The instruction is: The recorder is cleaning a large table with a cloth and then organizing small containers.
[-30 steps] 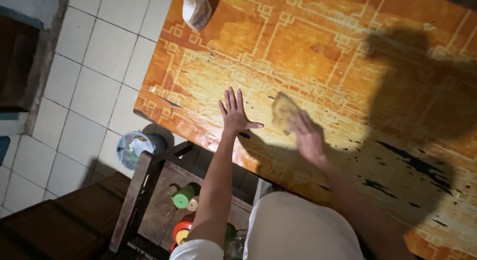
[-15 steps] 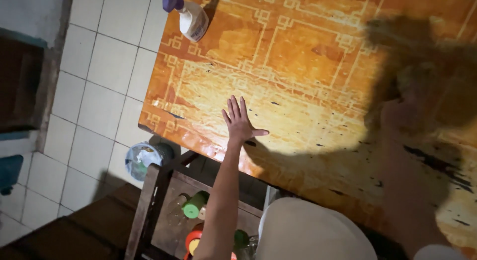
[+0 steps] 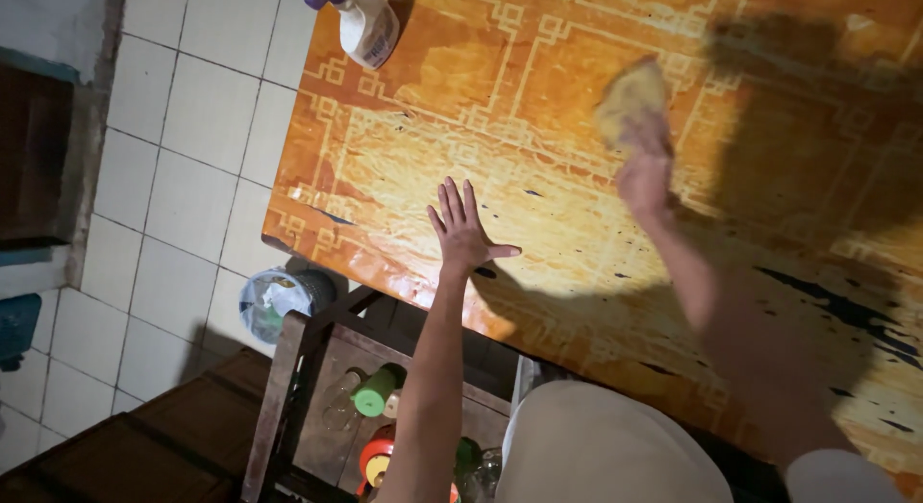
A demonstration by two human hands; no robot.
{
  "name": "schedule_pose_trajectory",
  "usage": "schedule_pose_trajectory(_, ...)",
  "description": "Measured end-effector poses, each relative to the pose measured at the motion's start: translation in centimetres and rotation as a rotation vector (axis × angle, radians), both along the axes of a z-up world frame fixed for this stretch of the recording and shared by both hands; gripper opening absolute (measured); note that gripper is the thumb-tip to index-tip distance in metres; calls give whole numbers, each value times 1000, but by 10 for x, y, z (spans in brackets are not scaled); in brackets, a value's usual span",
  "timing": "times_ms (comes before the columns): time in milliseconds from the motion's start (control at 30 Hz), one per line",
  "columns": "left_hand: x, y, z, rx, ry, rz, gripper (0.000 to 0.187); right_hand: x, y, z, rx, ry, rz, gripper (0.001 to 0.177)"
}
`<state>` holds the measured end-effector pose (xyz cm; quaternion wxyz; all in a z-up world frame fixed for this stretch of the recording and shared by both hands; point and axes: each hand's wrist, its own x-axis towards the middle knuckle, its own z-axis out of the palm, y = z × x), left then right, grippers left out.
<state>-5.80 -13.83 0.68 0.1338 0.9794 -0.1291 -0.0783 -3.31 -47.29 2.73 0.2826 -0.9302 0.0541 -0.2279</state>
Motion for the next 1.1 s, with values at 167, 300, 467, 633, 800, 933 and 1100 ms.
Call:
schedule_pose_trajectory(167,1,0,6,8,78,13,174,-22,61,19,-138,49,187,58)
schedule_pose_trajectory(300,0,0,4,11,74,13,174,-41,84,34,-455,34,356,79)
schedule_pose_trajectory(467,-2,1,-2,-11,20,-7,172,-35,62,45,-91,471,409,87)
schedule_pose_trajectory(633,-5,4,-8,-34,-70,-8,170,-26,2,52,-219,341,226,69)
schedule_pose_trajectory(800,-3,1,-3,-13,-32,-10,169,-8,-104,-13,562,400,-106,49)
schedule_pose_trajectory(933,-3,2,0,-11,16,-9,169,11,-118,0,515,346,-99,49)
schedule_pose_trajectory(1100,1,-1,6,-19,8,-15,169,41,-152,6,430,240,-109,49)
